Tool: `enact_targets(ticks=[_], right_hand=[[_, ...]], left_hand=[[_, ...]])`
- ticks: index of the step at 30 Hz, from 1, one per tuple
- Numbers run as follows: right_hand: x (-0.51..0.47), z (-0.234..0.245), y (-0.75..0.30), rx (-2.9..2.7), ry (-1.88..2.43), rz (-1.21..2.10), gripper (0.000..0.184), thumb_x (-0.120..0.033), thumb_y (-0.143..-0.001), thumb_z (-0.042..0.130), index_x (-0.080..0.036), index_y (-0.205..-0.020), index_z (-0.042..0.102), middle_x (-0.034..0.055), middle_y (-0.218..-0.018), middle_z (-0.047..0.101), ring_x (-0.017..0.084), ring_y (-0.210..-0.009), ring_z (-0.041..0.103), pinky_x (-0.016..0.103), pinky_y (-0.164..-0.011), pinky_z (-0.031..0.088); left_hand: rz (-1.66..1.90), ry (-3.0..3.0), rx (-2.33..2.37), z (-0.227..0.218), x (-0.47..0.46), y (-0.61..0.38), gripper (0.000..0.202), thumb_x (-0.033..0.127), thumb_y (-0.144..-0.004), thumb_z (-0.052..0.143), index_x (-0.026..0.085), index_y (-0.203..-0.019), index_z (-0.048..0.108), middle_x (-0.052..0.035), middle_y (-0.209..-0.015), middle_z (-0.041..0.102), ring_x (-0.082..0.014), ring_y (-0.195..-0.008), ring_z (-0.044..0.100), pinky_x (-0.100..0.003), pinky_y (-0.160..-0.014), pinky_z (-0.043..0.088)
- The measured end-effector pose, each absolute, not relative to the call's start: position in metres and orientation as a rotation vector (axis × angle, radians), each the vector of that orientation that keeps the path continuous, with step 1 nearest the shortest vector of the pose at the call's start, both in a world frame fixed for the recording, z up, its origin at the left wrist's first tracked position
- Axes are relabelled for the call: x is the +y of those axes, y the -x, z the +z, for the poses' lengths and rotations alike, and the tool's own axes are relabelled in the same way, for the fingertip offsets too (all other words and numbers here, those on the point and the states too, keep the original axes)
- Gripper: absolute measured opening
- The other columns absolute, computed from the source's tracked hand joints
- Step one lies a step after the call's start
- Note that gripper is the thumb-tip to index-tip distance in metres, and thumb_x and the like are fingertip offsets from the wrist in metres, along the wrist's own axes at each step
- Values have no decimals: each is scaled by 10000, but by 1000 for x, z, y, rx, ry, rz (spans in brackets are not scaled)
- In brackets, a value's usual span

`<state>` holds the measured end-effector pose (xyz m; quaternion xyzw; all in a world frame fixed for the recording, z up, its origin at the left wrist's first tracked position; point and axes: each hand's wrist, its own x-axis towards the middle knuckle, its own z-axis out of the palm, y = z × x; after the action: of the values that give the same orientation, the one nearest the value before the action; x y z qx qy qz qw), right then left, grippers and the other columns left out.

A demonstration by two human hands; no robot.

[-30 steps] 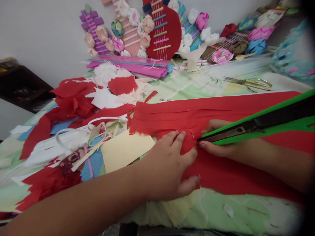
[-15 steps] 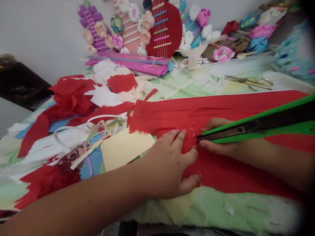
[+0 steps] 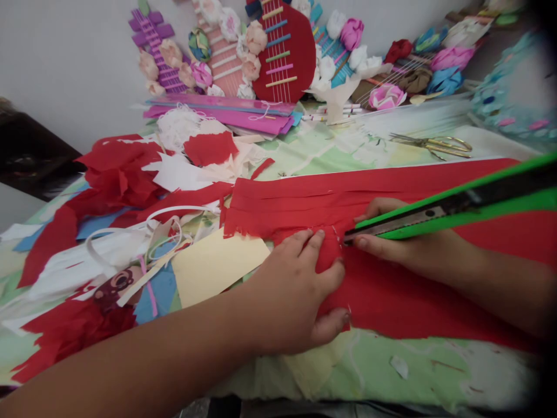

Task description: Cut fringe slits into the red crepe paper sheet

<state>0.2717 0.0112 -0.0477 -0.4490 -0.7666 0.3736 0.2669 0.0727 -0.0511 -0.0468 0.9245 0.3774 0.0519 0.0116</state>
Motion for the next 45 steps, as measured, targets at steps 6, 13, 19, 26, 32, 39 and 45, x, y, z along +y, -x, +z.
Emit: enact_targets(ticks=[6, 13, 19, 26, 32, 39, 45], right_hand=[[9, -41, -271, -2175, 1139, 1080, 228, -345, -665, 633, -173, -660, 482, -20, -590, 546, 110, -556, 508, 220, -489, 377], [9, -45, -268, -2228, 1119, 959, 237, -363, -679, 600, -189, -614, 452, -34, -533, 524, 95, -488, 487, 219, -452, 363], [7, -45, -266, -2244, 1134, 927, 208, -334, -685, 590, -198, -630, 442, -47, -528, 503, 82, -473, 468, 213, -442, 347], [5, -46, -267, -2200, 1146, 936, 231, -344, -680, 592, -191, -626, 428, -46, -524, 489, 84, -477, 455, 220, -442, 339], [5, -49, -268, -2281, 1157, 862, 249, -384, -713, 553, -189, -640, 415, -41, -523, 489, 82, -475, 457, 215, -438, 343], [5, -50, -266, -2263, 1141, 772, 268, -396, -681, 580, -184, -625, 426, -46, -506, 460, 72, -459, 415, 215, -434, 318], [4, -54, -264, -2198, 1197, 772, 272, -415, -671, 588, -179, -658, 455, -31, -551, 506, 90, -505, 458, 224, -477, 346]], left_hand=[[162, -2885, 1220, -47, -52, -73, 577, 504, -789, 410, 70, -1165, 477, -271, -1257, 406, -389, -1168, 361, -505, -928, 294], [150, -2872, 1187, -46, -51, -72, 534, 492, -792, 425, 111, -1163, 478, -256, -1279, 388, -397, -1174, 346, -530, -904, 301], [156, -2860, 1185, -47, -51, -73, 540, 494, -784, 435, 117, -1168, 481, -259, -1278, 383, -403, -1172, 345, -523, -908, 303], [148, -2853, 1179, -46, -51, -73, 531, 489, -785, 438, 120, -1165, 481, -250, -1284, 384, -398, -1177, 339, -531, -905, 302], [146, -2858, 1177, -46, -50, -74, 537, 483, -782, 442, 116, -1172, 477, -252, -1276, 390, -399, -1173, 346, -524, -909, 304], [143, -2878, 1147, -45, -50, -73, 497, 464, -784, 448, 104, -1121, 516, -271, -1259, 401, -400, -1169, 350, -529, -910, 300], [133, -2903, 1138, -44, -49, -74, 493, 460, -784, 447, 88, -1091, 545, -285, -1227, 425, -403, -1156, 370, -514, -923, 297]])
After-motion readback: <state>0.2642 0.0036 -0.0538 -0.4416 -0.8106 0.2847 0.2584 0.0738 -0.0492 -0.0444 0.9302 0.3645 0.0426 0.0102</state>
